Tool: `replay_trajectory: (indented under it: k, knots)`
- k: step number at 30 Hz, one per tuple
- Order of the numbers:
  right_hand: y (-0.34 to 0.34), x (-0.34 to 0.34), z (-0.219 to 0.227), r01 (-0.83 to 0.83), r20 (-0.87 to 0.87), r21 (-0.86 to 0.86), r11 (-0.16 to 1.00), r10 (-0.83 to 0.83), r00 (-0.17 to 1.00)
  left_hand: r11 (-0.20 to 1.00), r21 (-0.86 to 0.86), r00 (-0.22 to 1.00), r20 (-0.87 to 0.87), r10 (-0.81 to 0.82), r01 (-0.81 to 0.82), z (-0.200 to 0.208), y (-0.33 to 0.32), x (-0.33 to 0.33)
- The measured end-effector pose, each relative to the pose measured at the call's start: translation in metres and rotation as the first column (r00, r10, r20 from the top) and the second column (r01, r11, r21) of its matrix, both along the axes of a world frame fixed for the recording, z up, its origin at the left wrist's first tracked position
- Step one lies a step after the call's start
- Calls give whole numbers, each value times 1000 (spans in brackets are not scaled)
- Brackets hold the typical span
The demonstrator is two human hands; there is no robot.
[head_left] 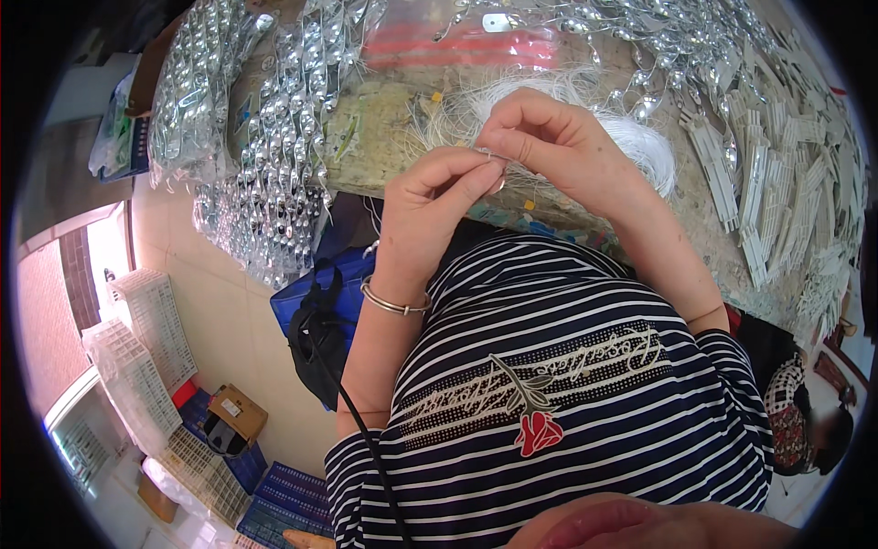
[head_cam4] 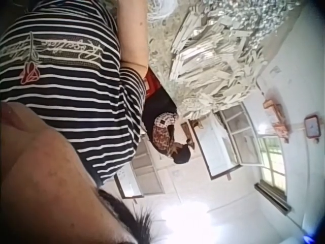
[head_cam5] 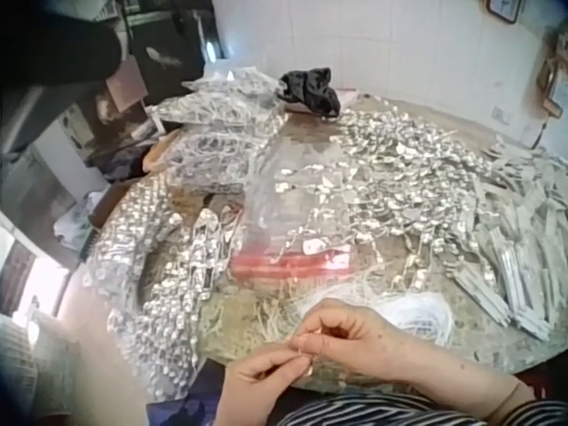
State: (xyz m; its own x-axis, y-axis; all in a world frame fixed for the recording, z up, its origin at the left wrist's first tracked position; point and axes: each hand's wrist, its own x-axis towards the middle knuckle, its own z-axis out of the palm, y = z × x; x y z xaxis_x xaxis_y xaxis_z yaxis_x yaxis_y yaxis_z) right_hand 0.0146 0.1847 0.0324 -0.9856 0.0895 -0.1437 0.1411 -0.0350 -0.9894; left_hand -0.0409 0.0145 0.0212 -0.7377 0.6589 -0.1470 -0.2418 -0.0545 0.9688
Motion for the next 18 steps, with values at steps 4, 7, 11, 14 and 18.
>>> replay_trajectory:
  k: [4,7,11,14,18]
  knots:
    - [8,8,16,-90,105,346,934,56,993,999,-40,1000,-4,30,-30,2,-18,-4]
    - [28,21,6,-164,45,491,855,164,986,989,-78,991,-40,124,-127,-2,-34,-8]
    - [48,39,6,-62,112,460,886,12,994,982,-86,984,-76,160,-166,-6,-50,-10]
    - [55,45,8,71,8,372,925,-79,997,985,-92,987,-69,142,-148,-10,-51,-8]
    - [43,41,25,143,-67,328,934,-128,990,988,-95,987,-112,113,-124,-2,-30,-4]
